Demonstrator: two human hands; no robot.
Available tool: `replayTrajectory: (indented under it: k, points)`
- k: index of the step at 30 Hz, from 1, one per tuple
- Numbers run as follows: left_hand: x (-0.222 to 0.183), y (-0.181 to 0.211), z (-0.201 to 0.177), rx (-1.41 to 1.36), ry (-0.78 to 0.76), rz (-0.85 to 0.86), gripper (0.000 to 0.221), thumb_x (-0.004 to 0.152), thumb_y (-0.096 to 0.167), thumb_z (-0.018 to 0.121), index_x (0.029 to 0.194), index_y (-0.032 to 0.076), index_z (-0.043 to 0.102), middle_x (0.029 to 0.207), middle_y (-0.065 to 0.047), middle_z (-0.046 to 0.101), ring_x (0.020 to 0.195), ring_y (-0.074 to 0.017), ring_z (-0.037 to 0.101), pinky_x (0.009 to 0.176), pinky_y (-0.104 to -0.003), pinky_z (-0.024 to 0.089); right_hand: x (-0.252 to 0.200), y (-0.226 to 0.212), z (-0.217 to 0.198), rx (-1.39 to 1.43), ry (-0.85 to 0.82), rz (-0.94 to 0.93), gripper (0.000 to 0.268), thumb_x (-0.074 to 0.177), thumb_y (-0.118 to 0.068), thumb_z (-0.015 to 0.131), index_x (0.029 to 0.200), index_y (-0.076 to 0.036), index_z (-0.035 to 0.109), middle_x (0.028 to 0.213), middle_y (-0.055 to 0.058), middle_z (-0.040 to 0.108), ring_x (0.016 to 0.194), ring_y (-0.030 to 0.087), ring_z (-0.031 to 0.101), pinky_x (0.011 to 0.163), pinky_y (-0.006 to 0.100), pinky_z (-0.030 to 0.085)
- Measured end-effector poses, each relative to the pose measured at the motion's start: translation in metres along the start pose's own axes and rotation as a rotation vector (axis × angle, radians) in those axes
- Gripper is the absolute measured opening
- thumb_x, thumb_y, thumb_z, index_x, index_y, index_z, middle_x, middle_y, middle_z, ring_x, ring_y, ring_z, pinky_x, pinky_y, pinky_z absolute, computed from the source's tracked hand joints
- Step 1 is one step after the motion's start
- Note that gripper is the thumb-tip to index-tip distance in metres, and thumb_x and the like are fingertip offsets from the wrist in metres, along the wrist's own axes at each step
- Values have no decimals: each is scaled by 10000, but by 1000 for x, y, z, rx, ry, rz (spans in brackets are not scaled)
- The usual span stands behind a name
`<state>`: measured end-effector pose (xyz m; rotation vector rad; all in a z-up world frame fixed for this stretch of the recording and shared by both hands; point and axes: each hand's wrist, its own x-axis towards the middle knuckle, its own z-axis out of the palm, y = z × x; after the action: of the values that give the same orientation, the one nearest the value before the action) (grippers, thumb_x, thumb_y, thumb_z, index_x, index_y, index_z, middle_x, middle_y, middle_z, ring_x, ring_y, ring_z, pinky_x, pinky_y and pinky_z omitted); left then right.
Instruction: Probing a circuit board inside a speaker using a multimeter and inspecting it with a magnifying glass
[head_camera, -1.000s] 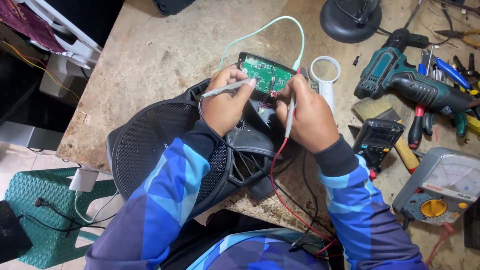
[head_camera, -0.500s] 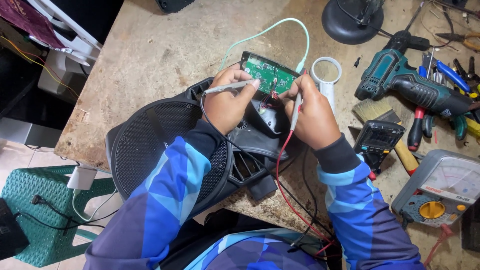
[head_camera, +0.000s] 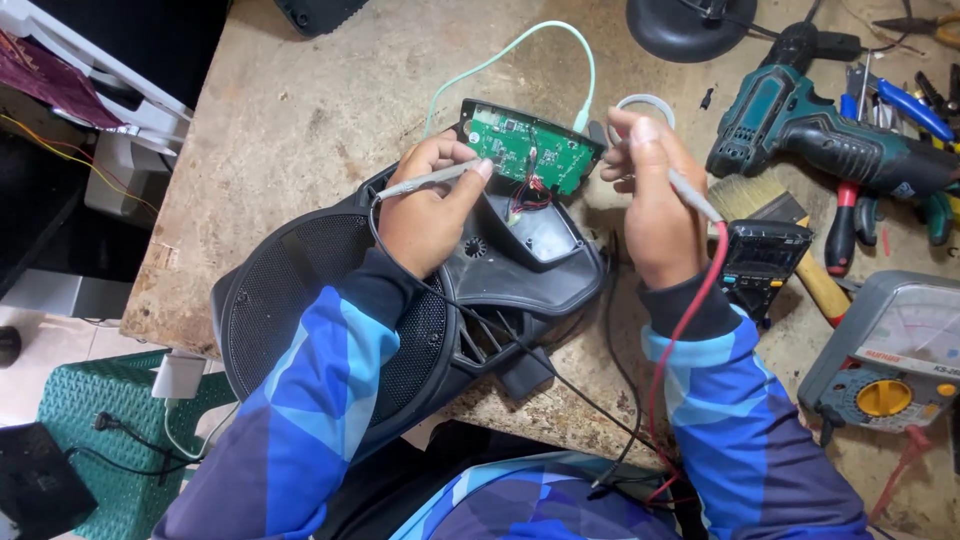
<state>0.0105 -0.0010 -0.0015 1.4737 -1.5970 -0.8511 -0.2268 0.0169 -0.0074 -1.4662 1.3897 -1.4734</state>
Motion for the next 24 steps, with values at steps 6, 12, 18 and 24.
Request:
replayTrajectory:
  k: [6,12,18,24]
  points:
    - [-3,12,-9,-4,-11,47,246,941,324,756,1060,123,681,1359,-206,605,1181,-392,662,924,-409,583,-17,27,8,305,237,264,310,1046,-246,537,1257,-70,682,970,104,704,880,137,720,752,220,611]
    - [-8,28,-7,67,-8,199,198,936,268,789,1047,112,741,1272,-164,662,1171,-411,663,964,-460,561,-25,25,12,374,312,258,251,961,-144,649,1175,-15,670,955,157,736,891,168,739,770,254,641]
    - [-11,32,5,273,3,504,163,944,240,788,1059,126,764,1176,-118,683,1142,-406,646,1002,-507,510,-38,6,13,-53,113,63,187,946,-92,716,1130,-57,731,973,165,774,926,243,750,769,362,601]
    - [-6,35,9,405,17,615,155,975,273,742,1056,141,731,1080,-66,676,1095,-354,628,958,-479,500,-39,0,15,-190,45,-113,165,896,-73,763,1058,-61,786,954,134,775,936,321,755,830,407,598]
